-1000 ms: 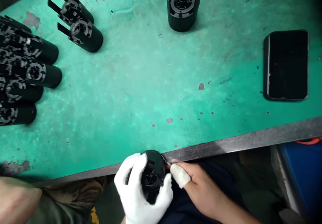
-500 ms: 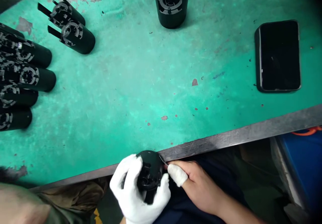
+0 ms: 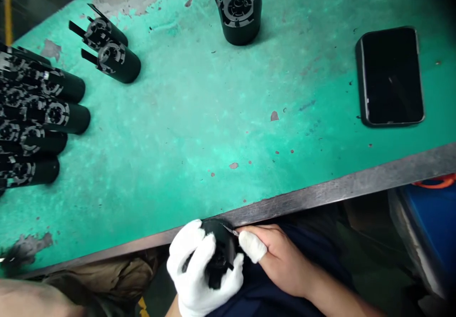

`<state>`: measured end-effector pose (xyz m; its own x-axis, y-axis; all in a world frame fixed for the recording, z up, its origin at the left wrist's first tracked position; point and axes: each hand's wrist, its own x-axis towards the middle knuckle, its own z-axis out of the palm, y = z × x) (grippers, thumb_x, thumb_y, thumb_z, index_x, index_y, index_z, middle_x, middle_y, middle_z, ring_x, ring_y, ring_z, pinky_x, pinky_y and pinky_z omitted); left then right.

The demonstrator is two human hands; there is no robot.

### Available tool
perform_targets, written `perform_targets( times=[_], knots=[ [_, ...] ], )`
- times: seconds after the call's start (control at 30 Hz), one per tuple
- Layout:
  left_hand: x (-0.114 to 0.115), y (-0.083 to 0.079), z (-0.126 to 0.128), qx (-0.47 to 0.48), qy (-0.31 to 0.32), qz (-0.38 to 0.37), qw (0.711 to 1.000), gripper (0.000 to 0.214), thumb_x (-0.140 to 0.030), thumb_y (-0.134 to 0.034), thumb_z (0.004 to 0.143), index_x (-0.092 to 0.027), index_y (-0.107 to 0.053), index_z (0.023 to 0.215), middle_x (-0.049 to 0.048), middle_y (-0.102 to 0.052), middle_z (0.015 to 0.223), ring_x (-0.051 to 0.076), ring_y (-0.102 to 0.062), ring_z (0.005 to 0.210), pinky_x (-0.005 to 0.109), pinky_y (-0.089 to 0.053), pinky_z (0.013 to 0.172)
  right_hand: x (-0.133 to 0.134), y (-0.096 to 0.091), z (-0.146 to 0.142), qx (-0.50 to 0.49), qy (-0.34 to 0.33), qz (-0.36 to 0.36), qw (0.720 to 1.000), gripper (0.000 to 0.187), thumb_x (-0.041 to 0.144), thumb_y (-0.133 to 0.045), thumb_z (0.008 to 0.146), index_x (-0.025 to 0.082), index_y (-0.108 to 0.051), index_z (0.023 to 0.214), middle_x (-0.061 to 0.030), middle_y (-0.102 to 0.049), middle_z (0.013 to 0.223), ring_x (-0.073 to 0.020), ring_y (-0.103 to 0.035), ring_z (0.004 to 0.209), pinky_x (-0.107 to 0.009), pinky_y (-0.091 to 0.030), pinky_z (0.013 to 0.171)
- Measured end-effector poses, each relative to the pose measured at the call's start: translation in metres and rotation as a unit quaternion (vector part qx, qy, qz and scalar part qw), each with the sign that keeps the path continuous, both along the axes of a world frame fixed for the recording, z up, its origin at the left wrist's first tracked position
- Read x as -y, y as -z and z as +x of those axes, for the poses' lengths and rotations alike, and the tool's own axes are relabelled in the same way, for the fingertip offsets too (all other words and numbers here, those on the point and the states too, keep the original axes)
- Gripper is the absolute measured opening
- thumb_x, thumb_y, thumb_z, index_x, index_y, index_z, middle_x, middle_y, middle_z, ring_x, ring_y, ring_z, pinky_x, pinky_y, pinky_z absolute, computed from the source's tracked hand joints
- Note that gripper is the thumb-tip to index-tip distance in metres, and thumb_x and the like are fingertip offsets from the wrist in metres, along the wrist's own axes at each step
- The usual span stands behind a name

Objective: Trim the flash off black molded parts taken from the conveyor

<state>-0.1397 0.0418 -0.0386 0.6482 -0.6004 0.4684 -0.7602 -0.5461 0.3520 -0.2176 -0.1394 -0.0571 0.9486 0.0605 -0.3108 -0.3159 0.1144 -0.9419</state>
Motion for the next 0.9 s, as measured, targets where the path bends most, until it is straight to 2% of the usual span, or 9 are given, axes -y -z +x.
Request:
perform_targets(
  times=[0.23, 0.3, 0.47, 0.63, 0.73, 0.9],
  knots=[
    [0.001, 0.008, 0.000, 0.047, -0.013, -0.017, 0.999, 0.066, -0.025, -0.082, 0.056, -0.031, -0.055, 0.117, 0.0044, -0.054, 0.100, 0.028, -0.064, 0.097, 0.048, -0.061, 0.085, -0.006, -0.007, 0.009, -0.013, 0.038, -0.028, 0.999, 0.032, 0.034, -0.043, 0.102, 0.021, -0.060, 0.078, 0.0005, -0.064, 0.077, -0.0156, -0.057, 0.075, -0.028, -0.042, 0.072],
    [0.000, 0.010, -0.002, 0.052, -0.018, -0.023, 0.998, 0.068, -0.022, -0.084, 0.055, -0.032, -0.055, 0.115, 0.0040, -0.052, 0.100, 0.029, -0.064, 0.099, 0.048, -0.061, 0.086, -0.007, -0.004, 0.009, -0.012, 0.041, -0.012, 0.999, 0.032, 0.035, -0.044, 0.102, 0.021, -0.059, 0.076, 0.0003, -0.063, 0.078, -0.0159, -0.056, 0.075, -0.029, -0.041, 0.072],
    [-0.003, 0.011, -0.003, 0.032, -0.001, -0.012, 0.999, 0.071, -0.022, -0.085, 0.056, -0.030, -0.053, 0.119, 0.0055, -0.052, 0.103, 0.032, -0.063, 0.105, 0.050, -0.061, 0.087, -0.001, 0.008, 0.004, -0.016, 0.012, 0.022, 1.000, 0.042, 0.042, -0.039, 0.102, 0.021, -0.047, 0.067, 0.0024, -0.049, 0.066, -0.0138, -0.045, 0.065, -0.029, -0.037, 0.063],
    [-0.004, 0.014, -0.002, 0.042, 0.001, -0.011, 0.999, 0.068, -0.024, -0.084, 0.056, -0.031, -0.053, 0.117, 0.0047, -0.052, 0.103, 0.031, -0.063, 0.103, 0.050, -0.062, 0.086, 0.002, -0.002, 0.008, -0.011, 0.002, -0.042, 0.999, 0.036, 0.038, -0.043, 0.102, 0.021, -0.059, 0.074, 0.0005, -0.064, 0.077, -0.0165, -0.055, 0.074, -0.030, -0.041, 0.072],
    [-0.003, 0.014, -0.001, 0.054, 0.009, -0.023, 0.998, 0.068, -0.021, -0.085, 0.056, -0.028, -0.054, 0.116, 0.0054, -0.050, 0.102, 0.031, -0.062, 0.103, 0.050, -0.061, 0.087, -0.002, -0.008, 0.011, -0.022, 0.027, -0.035, 0.999, 0.033, 0.035, -0.044, 0.101, 0.022, -0.063, 0.078, 0.0000, -0.068, 0.081, -0.0174, -0.059, 0.077, -0.030, -0.042, 0.073],
    [0.007, 0.005, -0.006, 0.013, -0.028, -0.026, 0.999, 0.074, -0.018, -0.083, 0.058, -0.026, -0.052, 0.125, 0.0074, -0.050, 0.108, 0.034, -0.062, 0.106, 0.053, -0.059, 0.088, -0.005, 0.001, 0.001, -0.037, 0.050, 0.019, 0.998, 0.041, 0.043, -0.041, 0.103, 0.020, -0.060, 0.074, 0.0013, -0.057, 0.067, -0.0141, -0.050, 0.065, -0.028, -0.038, 0.063]
  ],
)
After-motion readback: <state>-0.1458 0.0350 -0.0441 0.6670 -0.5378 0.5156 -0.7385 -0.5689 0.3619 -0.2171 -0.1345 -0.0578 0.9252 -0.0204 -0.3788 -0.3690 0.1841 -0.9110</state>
